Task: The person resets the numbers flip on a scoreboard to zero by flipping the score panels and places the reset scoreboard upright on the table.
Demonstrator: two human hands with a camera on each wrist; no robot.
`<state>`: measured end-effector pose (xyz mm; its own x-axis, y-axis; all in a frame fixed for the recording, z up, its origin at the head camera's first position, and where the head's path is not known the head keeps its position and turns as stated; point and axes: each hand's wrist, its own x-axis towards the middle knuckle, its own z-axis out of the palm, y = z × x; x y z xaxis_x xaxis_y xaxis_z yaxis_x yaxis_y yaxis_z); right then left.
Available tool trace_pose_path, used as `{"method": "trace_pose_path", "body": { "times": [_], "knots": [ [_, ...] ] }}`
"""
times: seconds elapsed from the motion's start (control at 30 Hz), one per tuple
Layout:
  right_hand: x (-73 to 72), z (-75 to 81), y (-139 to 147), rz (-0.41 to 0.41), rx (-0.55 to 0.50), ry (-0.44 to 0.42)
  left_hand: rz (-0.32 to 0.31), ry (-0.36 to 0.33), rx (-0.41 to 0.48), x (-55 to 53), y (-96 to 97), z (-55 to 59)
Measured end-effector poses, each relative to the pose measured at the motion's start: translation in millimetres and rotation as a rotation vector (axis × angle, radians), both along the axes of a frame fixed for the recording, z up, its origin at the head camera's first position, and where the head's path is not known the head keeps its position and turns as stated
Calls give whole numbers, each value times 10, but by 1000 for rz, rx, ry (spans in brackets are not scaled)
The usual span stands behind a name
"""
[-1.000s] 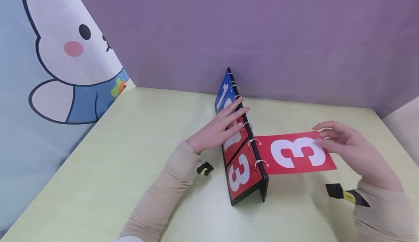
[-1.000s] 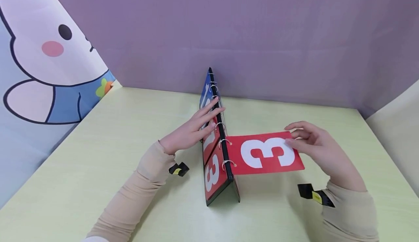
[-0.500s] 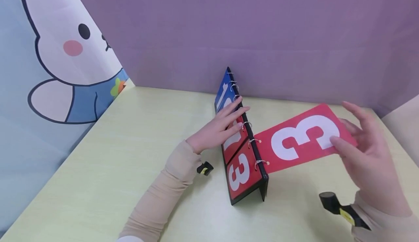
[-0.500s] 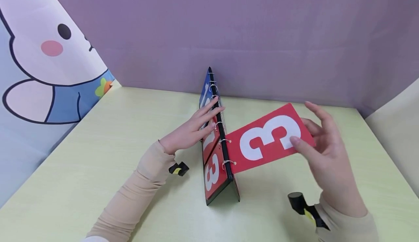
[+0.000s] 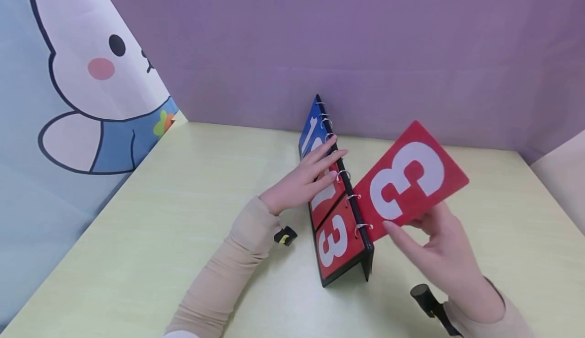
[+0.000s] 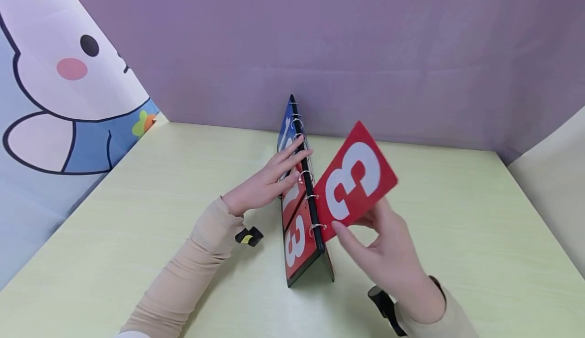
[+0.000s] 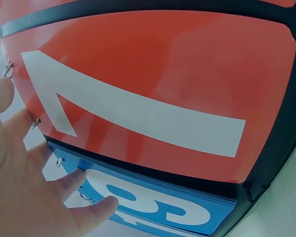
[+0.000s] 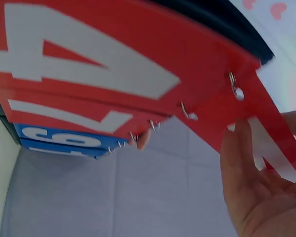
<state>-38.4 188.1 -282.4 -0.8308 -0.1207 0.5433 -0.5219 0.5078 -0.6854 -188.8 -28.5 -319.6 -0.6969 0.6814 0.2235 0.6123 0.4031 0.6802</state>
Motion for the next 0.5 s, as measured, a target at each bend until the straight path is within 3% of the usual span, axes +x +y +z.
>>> {"method": "trace_pose_path", "body": {
  "times": [0.1,0.23,0.33,0.43,0.5],
  "knots": [
    [10,-70,-102,5,55,104,-9,1,2,-6,-16,-8],
    [1,-148,-243,-17,161,334,-43,26,-2,-44,-46,-29],
    [-4,-184,-324,-72,280,488,-95,90,-5,-97,-54,-55],
    [-2,-203,-360,-87,386,569,-110,76,-9,-130,-50,-69],
    [-7,-200,-362,-62,437,599,-89,38,-35,-131,-46,-66]
  ]
}}
